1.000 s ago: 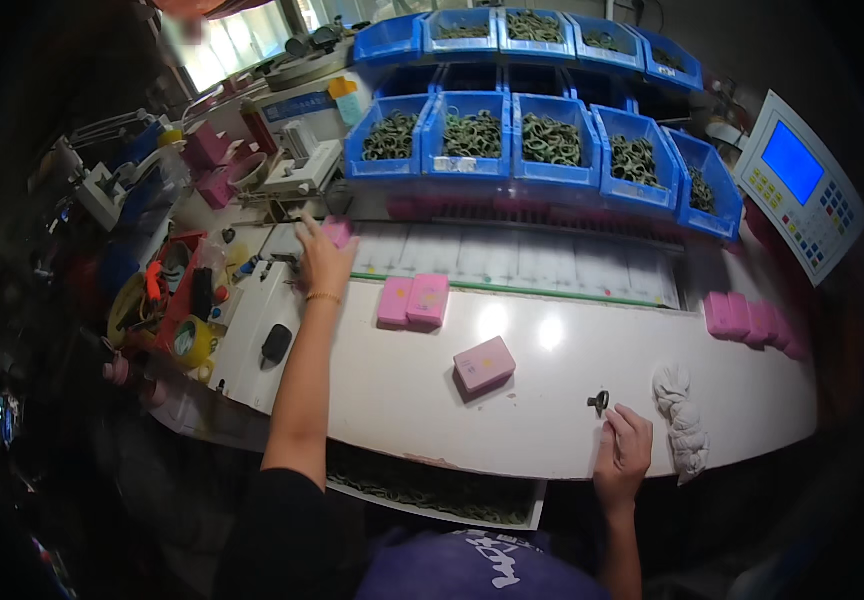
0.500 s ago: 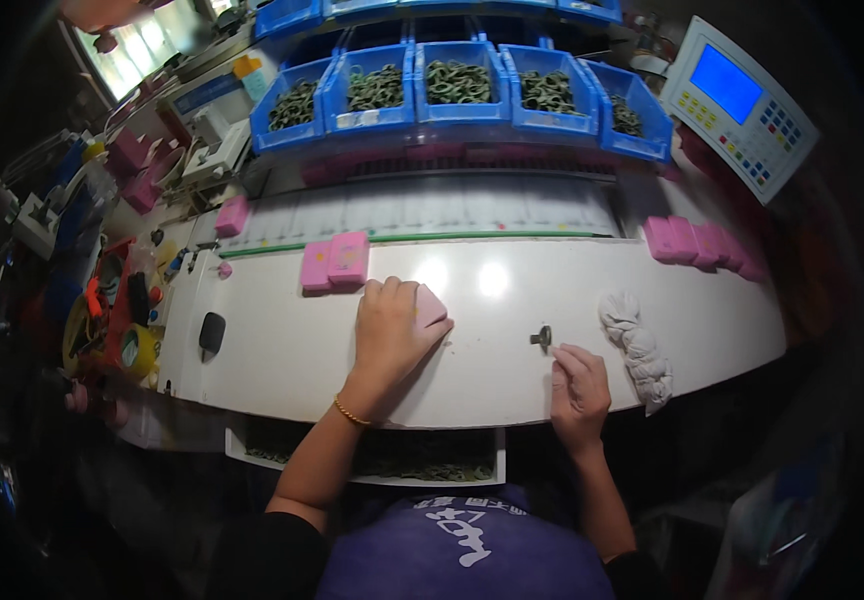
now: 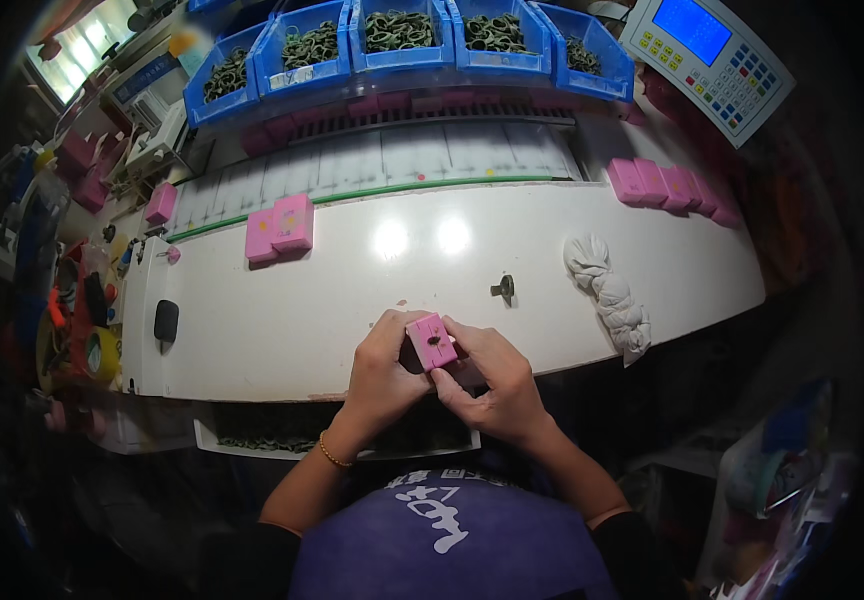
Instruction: Manually assemble small decorative product components using molds and fasteners.
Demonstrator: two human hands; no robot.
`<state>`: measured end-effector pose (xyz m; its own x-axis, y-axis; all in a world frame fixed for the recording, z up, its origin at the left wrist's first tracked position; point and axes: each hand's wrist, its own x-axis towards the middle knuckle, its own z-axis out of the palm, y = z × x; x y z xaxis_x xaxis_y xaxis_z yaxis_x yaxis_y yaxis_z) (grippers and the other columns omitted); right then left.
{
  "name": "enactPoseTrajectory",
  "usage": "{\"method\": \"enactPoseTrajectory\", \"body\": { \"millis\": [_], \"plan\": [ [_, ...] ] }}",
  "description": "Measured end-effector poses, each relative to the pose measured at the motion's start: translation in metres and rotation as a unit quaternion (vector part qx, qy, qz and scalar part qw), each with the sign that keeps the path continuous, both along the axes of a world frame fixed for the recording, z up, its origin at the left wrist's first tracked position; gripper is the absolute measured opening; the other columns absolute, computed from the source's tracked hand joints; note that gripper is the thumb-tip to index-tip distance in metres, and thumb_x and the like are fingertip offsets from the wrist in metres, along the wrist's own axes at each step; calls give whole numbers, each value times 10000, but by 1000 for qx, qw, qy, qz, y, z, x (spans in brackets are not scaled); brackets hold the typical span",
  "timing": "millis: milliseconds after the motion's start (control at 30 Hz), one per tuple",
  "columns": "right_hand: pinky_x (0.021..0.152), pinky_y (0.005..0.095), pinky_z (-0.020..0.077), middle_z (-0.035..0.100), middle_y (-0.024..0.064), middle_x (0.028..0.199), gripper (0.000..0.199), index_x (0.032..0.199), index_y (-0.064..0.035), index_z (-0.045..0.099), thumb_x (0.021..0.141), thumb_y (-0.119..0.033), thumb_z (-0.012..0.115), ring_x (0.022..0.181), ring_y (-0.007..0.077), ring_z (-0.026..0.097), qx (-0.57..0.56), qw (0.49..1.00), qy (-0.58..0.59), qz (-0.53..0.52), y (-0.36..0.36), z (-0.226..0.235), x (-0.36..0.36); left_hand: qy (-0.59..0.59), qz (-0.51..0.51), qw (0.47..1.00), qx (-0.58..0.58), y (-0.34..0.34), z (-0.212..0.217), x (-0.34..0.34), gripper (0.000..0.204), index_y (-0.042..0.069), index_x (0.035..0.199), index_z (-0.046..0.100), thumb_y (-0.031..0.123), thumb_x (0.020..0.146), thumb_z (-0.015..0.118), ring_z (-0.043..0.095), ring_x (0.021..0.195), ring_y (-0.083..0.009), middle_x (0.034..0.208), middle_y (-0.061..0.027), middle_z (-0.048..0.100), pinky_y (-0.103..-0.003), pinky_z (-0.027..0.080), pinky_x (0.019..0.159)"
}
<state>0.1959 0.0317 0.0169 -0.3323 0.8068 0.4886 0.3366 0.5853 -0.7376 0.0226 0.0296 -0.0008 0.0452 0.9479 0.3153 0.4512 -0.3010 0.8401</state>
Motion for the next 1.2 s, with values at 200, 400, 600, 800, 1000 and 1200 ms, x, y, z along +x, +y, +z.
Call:
{"method": "enactPoseTrajectory", "body": {
  "millis": [200,400,600,800,1000,1200],
  "plan": [
    [744,363,556,671,182,1019,568,1305,101,558,780,-51,713,822,291,647,53,997,-51,-23,-3,-4,-8,12,-17,1000,19,0,3,0,443,41,1079,626,81,680,815,649,841,-360,938,-149,635,-410,536,777],
    [734,380,546,629,210,1008,568,1345,137,508,815,-35,620,830,314,619,106,988,-77,-88,-11,-17,-24,16,13,1000,23,-2,-3,2,459,43,1093,630,85,677,820,652,831,-341,918,-136,629,-403,537,740],
    [776,383,544,609,198,1068,573,1389,106,485,849,-43,602,882,291,619,88,989,-69,-93,-11,-5,-18,-3,11,999,33,1,-2,0,454,39,1081,637,68,671,831,651,838,-298,944,-124,643,-368,525,767],
    [848,282,526,535,117,1306,554,1427,-28,517,880,-14,597,983,147,608,-323,930,126,121,16,9,12,8,-105,993,-51,13,4,-17,527,46,1101,636,198,665,890,664,886,-300,989,-105,637,-371,538,787],
    [839,282,535,603,86,1207,452,1274,-35,589,823,-3,611,970,151,644,-490,837,199,140,35,9,11,2,-105,992,-71,14,6,-15,537,50,1097,626,234,670,894,665,861,-271,979,-80,621,-364,537,764],
    [798,279,534,646,69,991,394,1207,-50,596,816,-12,634,934,132,642,-440,867,199,121,34,9,2,-37,-106,990,-80,13,9,-13,479,29,1011,623,188,659,905,599,801,-196,903,-61,573,-318,495,727]
  ]
}}
